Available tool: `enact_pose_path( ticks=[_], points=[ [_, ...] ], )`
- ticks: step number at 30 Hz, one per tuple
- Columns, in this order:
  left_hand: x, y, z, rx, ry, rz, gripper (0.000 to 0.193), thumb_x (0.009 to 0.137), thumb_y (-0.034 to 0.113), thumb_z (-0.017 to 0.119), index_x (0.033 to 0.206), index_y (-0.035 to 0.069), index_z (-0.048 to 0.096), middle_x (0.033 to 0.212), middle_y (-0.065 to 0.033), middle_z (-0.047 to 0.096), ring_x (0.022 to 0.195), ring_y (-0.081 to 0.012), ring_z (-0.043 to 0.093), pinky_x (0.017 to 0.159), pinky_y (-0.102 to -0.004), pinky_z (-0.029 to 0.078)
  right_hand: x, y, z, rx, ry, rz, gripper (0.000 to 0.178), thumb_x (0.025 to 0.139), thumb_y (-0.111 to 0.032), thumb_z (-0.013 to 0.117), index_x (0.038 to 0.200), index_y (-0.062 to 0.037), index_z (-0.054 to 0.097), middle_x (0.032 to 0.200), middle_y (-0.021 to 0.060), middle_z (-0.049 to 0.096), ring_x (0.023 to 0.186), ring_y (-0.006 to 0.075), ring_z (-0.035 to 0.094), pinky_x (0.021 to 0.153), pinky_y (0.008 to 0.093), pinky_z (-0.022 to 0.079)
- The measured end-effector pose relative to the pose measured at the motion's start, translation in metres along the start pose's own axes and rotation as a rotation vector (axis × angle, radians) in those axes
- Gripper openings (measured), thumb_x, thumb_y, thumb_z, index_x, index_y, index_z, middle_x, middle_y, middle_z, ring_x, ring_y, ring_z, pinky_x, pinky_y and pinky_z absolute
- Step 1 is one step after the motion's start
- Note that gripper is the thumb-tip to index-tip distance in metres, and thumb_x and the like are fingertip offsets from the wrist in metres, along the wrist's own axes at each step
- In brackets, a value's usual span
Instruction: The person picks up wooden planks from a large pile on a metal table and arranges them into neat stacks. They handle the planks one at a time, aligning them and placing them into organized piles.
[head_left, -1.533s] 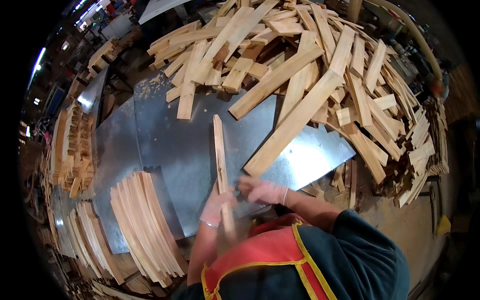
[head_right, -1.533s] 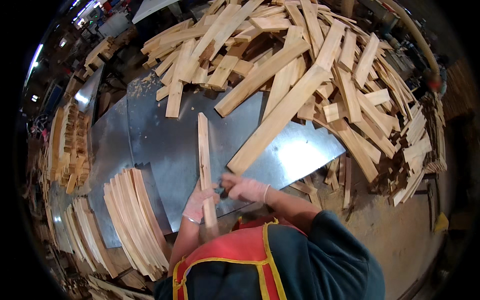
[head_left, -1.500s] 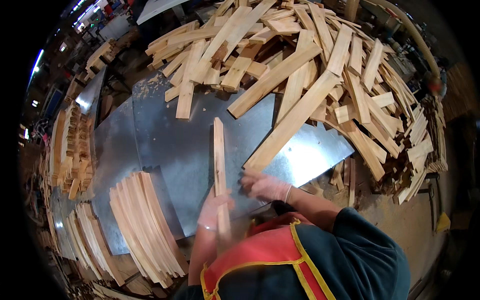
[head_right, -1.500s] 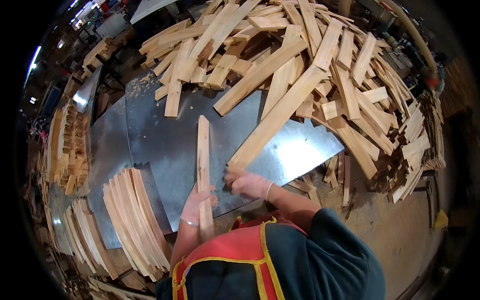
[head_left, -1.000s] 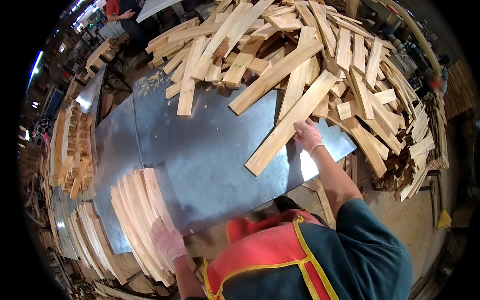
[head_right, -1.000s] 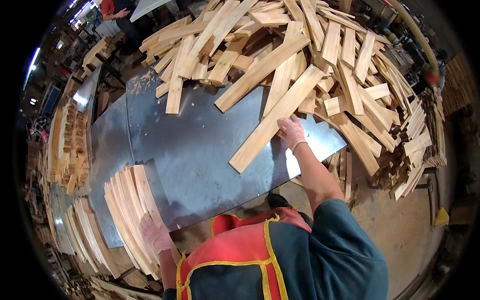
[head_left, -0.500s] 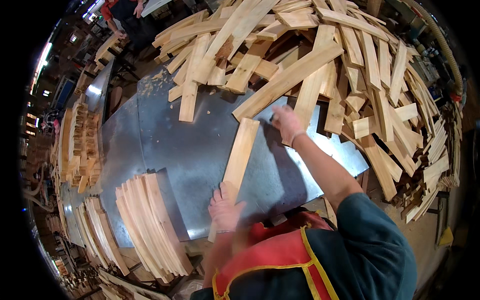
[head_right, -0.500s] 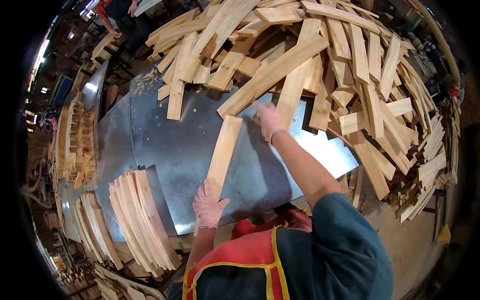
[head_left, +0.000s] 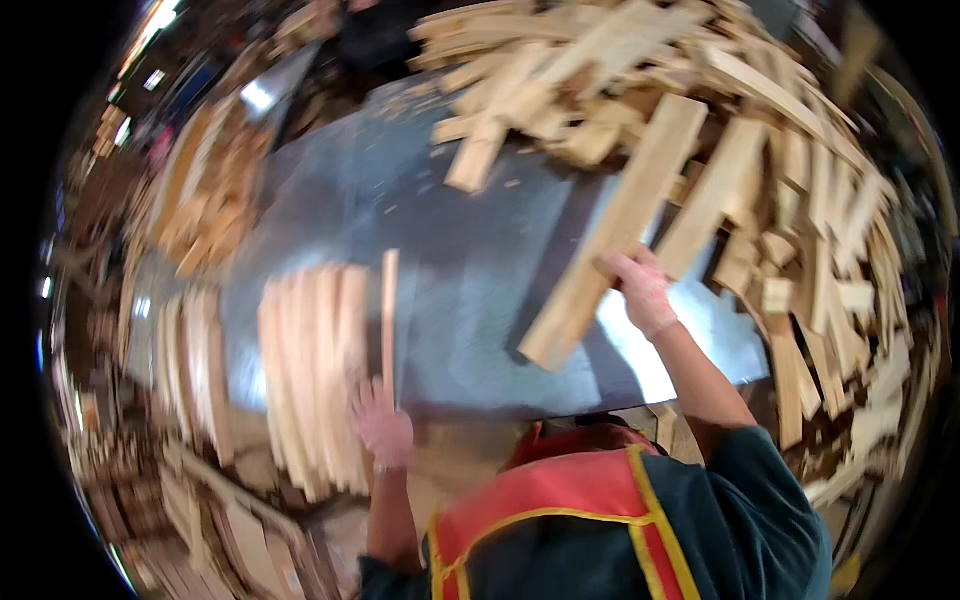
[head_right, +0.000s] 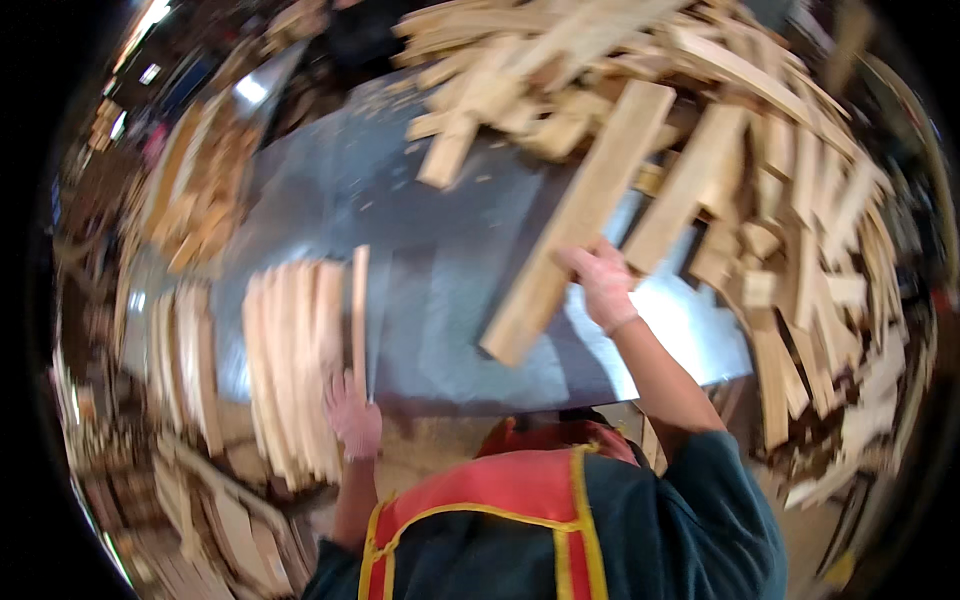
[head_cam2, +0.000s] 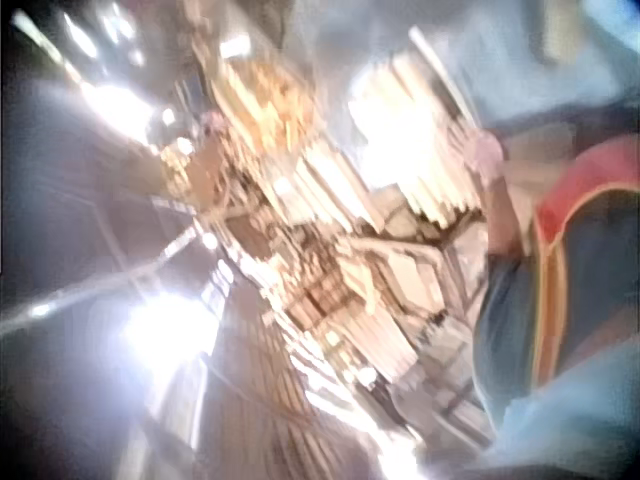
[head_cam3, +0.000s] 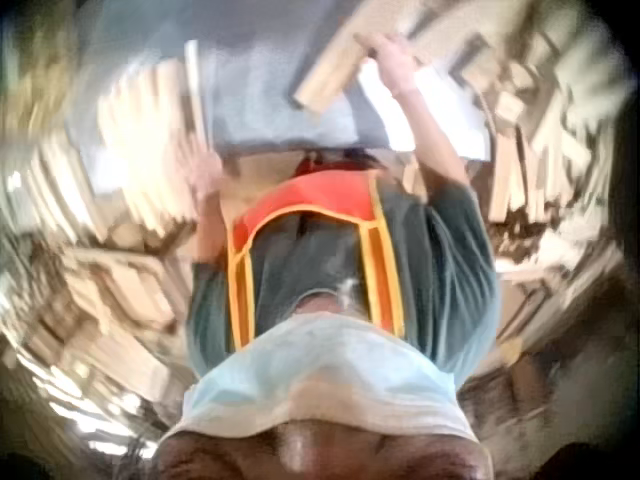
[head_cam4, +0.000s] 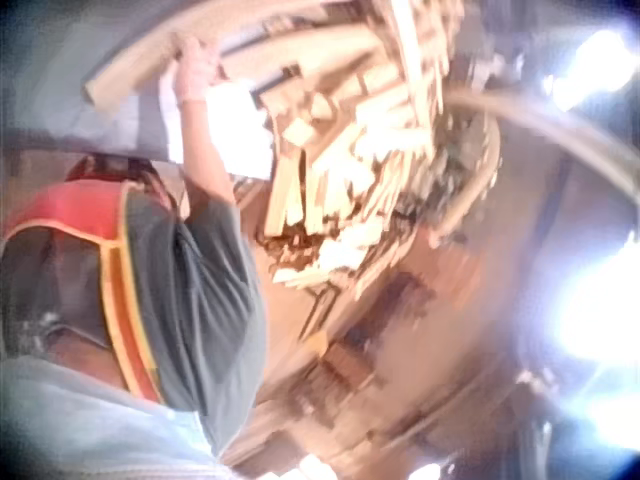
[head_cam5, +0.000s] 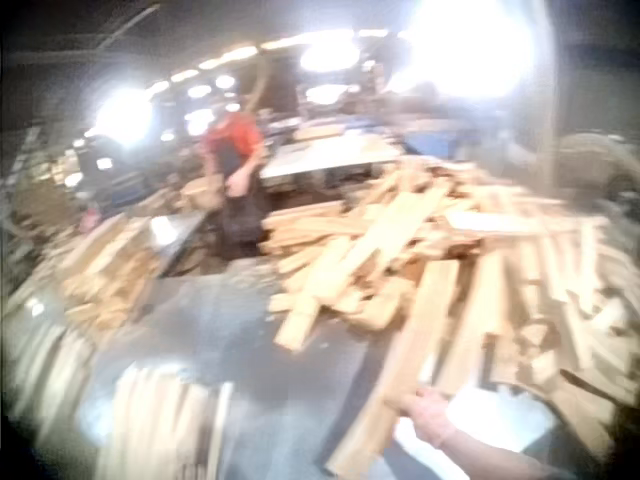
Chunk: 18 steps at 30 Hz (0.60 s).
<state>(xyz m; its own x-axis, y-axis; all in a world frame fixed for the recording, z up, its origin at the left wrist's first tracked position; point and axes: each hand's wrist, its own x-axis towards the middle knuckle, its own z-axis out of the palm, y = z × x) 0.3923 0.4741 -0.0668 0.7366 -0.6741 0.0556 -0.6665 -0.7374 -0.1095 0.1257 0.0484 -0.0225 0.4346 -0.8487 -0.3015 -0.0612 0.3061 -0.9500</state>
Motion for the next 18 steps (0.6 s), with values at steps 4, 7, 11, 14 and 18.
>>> enact_pose_path(
  ticks=[4,7,11,14,18],
  points=[
    [0.01,-0.06,-0.017,0.06,0.013,-0.12,0.076,0.089,0.034,0.072,0.155,0.009,0.046,0.16,-0.0156,0.044,0.149,-0.0401,0.038,0.127,-0.0534,0.024,-0.077,-0.021,0.062,-0.566,-0.218,0.027,0.042,0.095,-0.017,0.065,0.133,0.0005,0.06,0.107,0.0149,0.074,0.096,0.0223,0.072,0.089,0.0361,0.057],
    [0.019,-0.009,-0.11,-0.074,0.149,0.171,0.073,0.09,0.041,0.072,0.152,0.01,0.049,0.16,-0.0181,0.043,0.151,-0.0374,0.035,0.13,-0.0489,0.022,-0.104,0.001,0.116,-1.119,-0.473,-0.302,0.032,0.096,-0.019,0.059,0.126,-0.0067,0.065,0.103,0.0235,0.072,0.095,0.0424,0.07,0.084,0.0466,0.056],
    [0.002,0.006,-0.138,-0.268,-0.206,0.351,0.058,0.092,0.032,0.07,0.143,0.008,0.057,0.133,-0.0147,0.064,0.124,-0.0323,0.061,0.106,-0.0491,0.048,-0.136,0.0,0.192,-1.091,-0.844,-0.857,0.032,0.09,-0.008,0.063,0.121,-0.0071,0.066,0.107,0.0164,0.072,0.101,0.0388,0.069,0.091,0.049,0.055],
    [0.021,-0.034,-0.159,-0.108,-0.398,0.23,0.039,0.095,0.027,0.068,0.13,0.011,0.062,0.117,-0.0087,0.072,0.106,-0.0293,0.069,0.09,-0.0501,0.052,-0.144,-0.019,0.23,-1.052,-0.793,-1.156,0.041,0.088,-0.012,0.066,0.129,-0.0084,0.065,0.12,0.0129,0.07,0.114,0.0366,0.066,0.104,0.0499,0.049],
    [0.014,-0.13,-0.11,-0.523,-0.016,-0.193,0.042,0.098,0.027,0.068,0.137,0.01,0.064,0.105,-0.0183,0.072,0.095,-0.0338,0.07,0.082,-0.0447,0.055,-0.137,-0.05,0.227,-0.991,-0.607,-1.108,0.052,0.084,-0.017,0.074,0.134,-0.0106,0.063,0.13,0.0133,0.067,0.127,0.0353,0.06,0.109,0.0487,0.046]
  ],
)
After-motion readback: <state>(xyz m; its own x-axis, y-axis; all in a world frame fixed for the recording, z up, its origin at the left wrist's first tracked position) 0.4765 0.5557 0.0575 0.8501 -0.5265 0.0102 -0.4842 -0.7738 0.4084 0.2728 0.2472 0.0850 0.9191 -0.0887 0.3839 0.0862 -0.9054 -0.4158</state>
